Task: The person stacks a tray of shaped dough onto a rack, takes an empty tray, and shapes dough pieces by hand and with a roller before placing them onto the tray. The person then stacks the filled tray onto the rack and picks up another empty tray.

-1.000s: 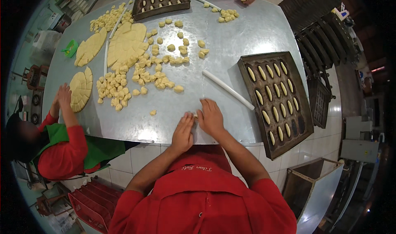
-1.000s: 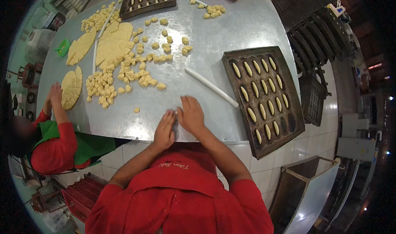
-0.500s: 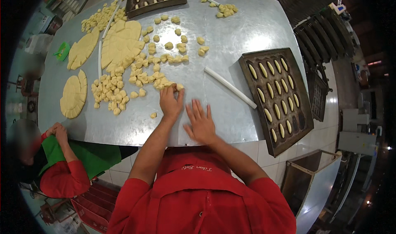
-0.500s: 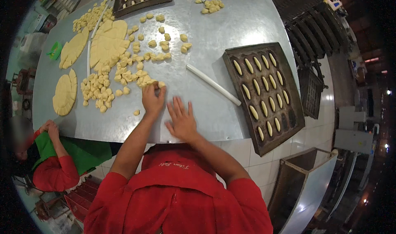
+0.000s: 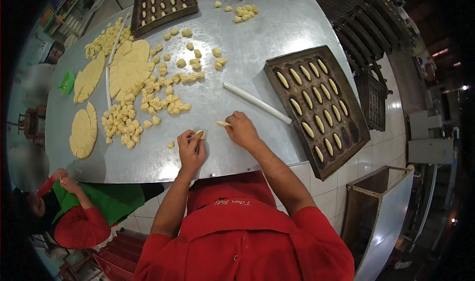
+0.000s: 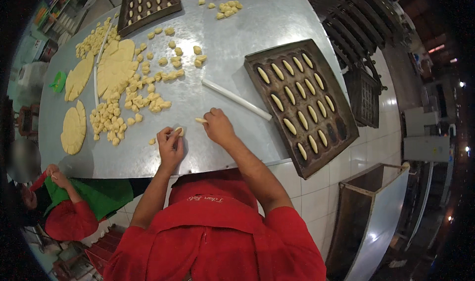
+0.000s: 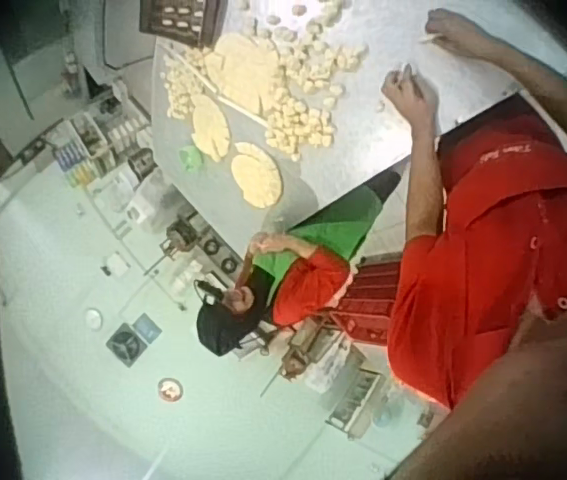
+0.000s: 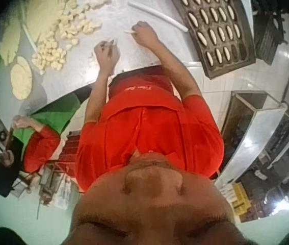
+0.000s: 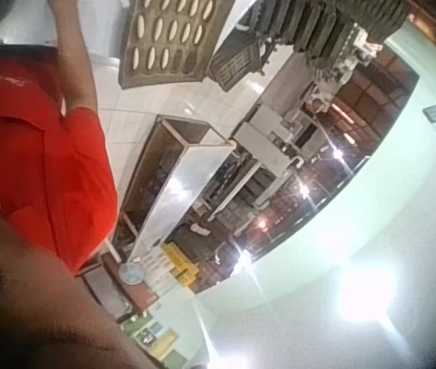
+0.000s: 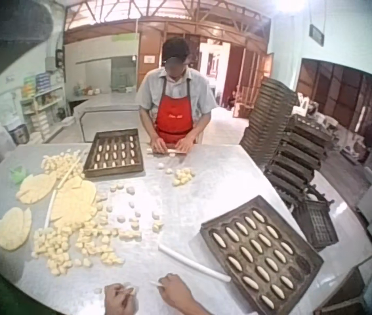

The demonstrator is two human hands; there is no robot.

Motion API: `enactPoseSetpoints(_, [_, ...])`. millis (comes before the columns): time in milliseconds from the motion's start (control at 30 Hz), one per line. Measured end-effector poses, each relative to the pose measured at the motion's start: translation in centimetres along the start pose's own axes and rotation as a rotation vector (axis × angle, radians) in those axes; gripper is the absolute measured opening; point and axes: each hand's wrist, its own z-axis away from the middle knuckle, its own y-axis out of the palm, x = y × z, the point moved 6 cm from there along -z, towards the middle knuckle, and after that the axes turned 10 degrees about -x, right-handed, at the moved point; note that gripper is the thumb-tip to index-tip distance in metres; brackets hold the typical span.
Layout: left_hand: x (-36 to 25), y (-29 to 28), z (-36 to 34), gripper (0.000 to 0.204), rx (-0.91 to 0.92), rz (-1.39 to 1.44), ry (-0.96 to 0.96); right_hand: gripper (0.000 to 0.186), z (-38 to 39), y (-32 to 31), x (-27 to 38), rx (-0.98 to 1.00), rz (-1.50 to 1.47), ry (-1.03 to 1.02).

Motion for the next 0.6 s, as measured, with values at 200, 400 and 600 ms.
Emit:
enactPoseSetpoints(200, [1.2,0.4,0.3,0.027,0.008,-0.003,0.021,0.012,1.0,-7.4,-3.4,-0.122,-0.24,0.243])
enactPoseSetpoints(400, [0.4,0.1,0.0,0.032,0.031,-0.041,-0.018,0.018,8.9,-25.3,-16.2,-0.502,0.19,0.479])
enactPoseSetpoints(600, [1.0,0.8,0.1,0.031,0.041,-0.121,0.029,0.018,15.9,-32.8,-24.5,-0.42,0.626,0.656])
